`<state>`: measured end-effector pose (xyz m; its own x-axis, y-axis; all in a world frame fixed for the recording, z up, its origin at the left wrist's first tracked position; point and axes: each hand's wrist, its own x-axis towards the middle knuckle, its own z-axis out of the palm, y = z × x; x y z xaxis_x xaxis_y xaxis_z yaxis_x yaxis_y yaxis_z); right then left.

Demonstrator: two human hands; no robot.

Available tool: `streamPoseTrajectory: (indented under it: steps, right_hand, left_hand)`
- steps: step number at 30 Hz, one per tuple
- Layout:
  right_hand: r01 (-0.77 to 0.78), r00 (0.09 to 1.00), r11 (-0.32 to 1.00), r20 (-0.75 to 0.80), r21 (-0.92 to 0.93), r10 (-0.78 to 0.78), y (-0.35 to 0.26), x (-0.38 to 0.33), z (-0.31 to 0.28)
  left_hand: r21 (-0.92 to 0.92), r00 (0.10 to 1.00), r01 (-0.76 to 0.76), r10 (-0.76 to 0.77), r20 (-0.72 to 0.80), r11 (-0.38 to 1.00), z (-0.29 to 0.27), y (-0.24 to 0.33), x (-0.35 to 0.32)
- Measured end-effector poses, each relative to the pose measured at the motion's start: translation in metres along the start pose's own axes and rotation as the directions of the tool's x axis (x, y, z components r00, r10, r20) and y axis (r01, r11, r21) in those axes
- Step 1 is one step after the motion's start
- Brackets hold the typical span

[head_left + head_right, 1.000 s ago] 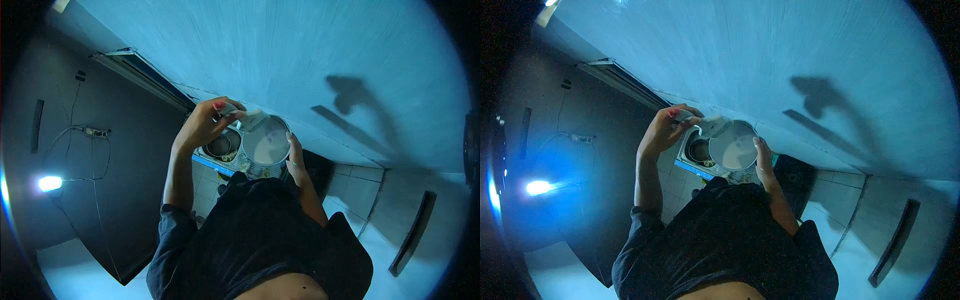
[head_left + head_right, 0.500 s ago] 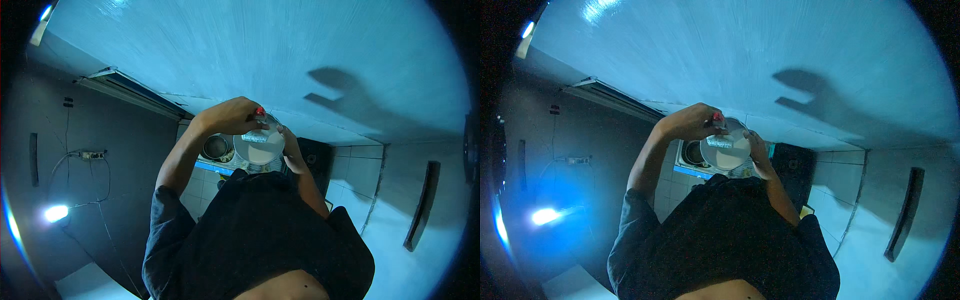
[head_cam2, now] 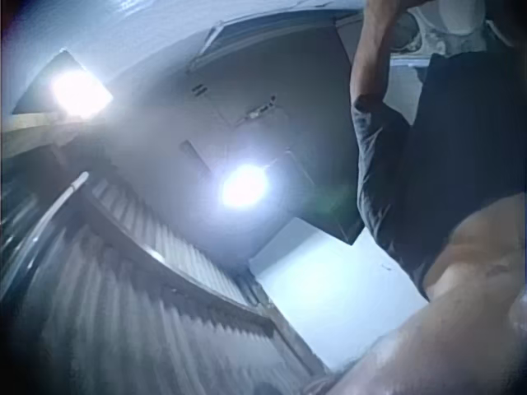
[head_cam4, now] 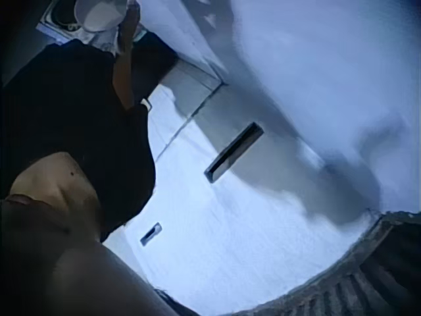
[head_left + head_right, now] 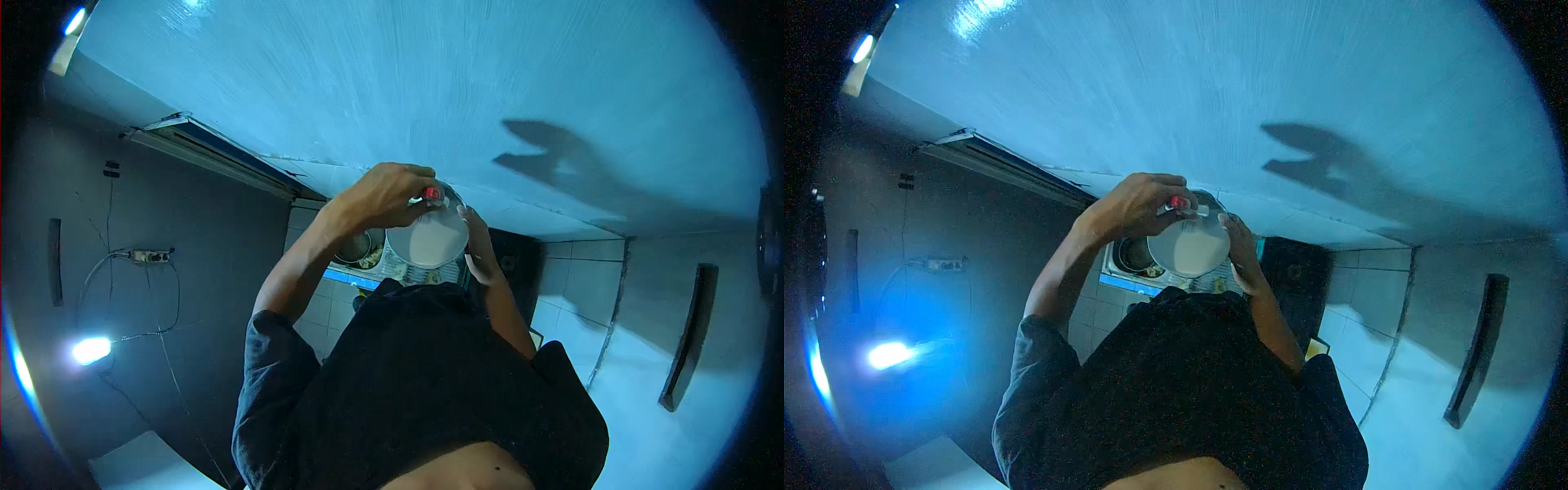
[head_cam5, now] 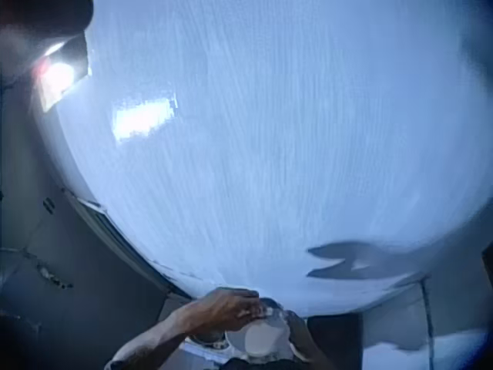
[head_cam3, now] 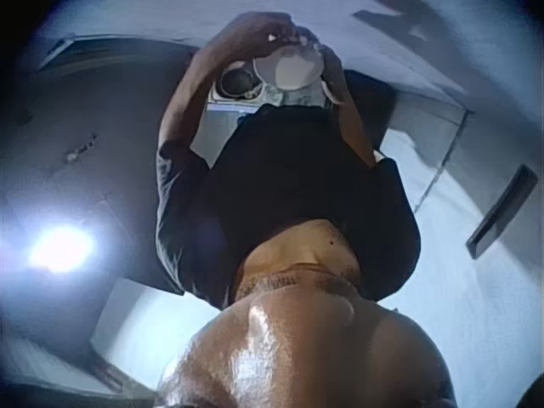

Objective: The person paints a wall with a paint brush, dipping the brush into a paint bucket and applying paint to the wall in strokes.

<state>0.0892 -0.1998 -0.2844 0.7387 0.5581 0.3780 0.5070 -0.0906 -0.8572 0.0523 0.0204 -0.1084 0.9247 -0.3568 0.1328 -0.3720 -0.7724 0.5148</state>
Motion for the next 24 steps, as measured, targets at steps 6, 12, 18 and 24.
streamPoseTrajectory:
  steps: [6,12,18,24]
  right_hand:
    - [-0.736,0.635,0.475,0.249,0.482,0.731,0.015,0.017,0.010]
    - [-0.158,0.986,0.986,-0.048,0.044,0.160,0.039,-0.014,0.016]
    - [-0.687,0.599,0.339,0.237,0.642,0.765,-0.004,0.017,0.016]
    - [-0.635,0.685,0.409,0.233,0.656,0.690,0.002,0.026,0.021]
  left_hand:
    - [-0.182,0.977,0.154,-0.177,-0.119,0.971,-0.014,0.009,-0.022]
    - [-0.742,0.728,0.429,-0.683,-0.054,0.516,-0.002,0.018,-0.072]
    - [-0.891,0.642,0.366,-0.766,0.030,0.271,0.046,0.010,-0.134]
    - [-0.916,0.698,0.347,-0.707,0.109,0.201,0.087,0.000,-0.162]
